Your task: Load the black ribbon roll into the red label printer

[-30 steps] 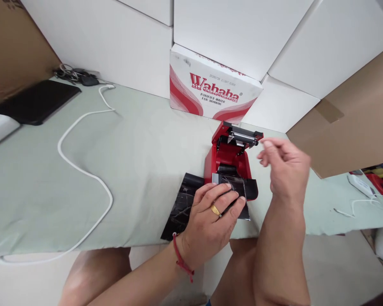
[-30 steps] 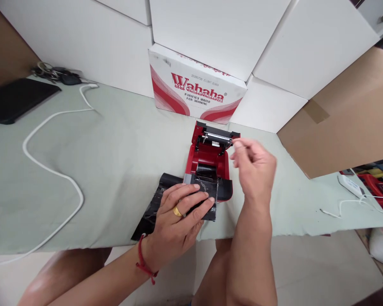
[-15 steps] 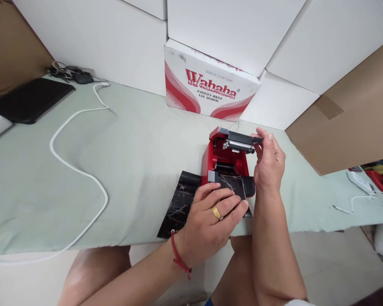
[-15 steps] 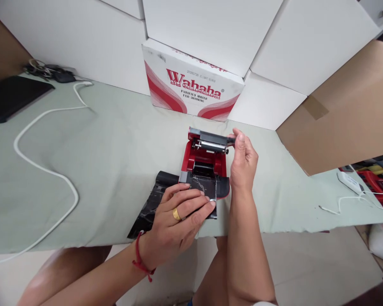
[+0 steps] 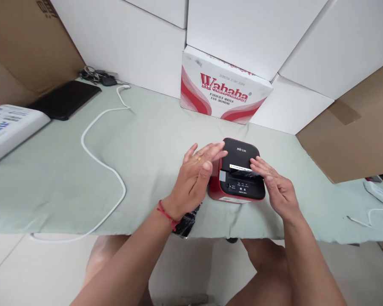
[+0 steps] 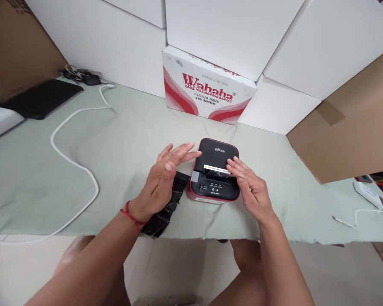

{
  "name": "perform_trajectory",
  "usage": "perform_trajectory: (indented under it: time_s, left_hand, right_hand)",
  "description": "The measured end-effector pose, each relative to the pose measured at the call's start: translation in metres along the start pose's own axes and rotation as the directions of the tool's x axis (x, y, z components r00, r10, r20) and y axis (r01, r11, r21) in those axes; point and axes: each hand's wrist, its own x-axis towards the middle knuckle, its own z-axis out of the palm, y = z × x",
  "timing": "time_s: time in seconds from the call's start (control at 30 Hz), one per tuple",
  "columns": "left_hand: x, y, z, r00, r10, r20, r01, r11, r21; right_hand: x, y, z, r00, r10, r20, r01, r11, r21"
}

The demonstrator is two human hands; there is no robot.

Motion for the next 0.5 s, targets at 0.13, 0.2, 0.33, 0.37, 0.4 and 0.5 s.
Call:
perform_trajectory:
  time_s: [0.13,0.2,0.33,0.37,0.4,0.5]
  left_hand:
    - [0.005,0.001,0.005,0.994,-0.007,0.110,0.008,1.000,-0.005]
    - [0.006,0.002,0.006,0.995,-0.019,0.096,0.015,0.999,0.044]
    - [0.008,0.003,0.006,0.996,-0.049,0.076,0.042,0.994,0.097]
    - [0.009,0.003,0.006,0.995,-0.072,0.070,0.067,0.994,0.081]
    - [0.009,0.003,0.007,0.993,-0.104,0.063,0.101,0.994,0.046]
    - [0.006,0.002,0.010,0.974,-0.219,0.055,0.225,0.962,-0.154]
  right_hand:
    - [0.000,0.005,0.002,1.000,0.018,0.010,-0.018,1.000,0.021]
    - [0.000,0.006,0.003,1.000,0.017,0.003,-0.017,0.999,0.035]
    - [0.001,0.007,0.008,1.000,0.010,-0.012,-0.010,0.998,0.058]
    - [0.002,0.006,0.009,1.000,0.019,-0.024,-0.017,0.998,0.063]
    - [0.001,0.006,0.011,0.999,0.030,-0.041,-0.027,0.997,0.068]
    - [-0.001,0.006,0.017,0.991,0.058,-0.120,-0.051,0.997,0.063]
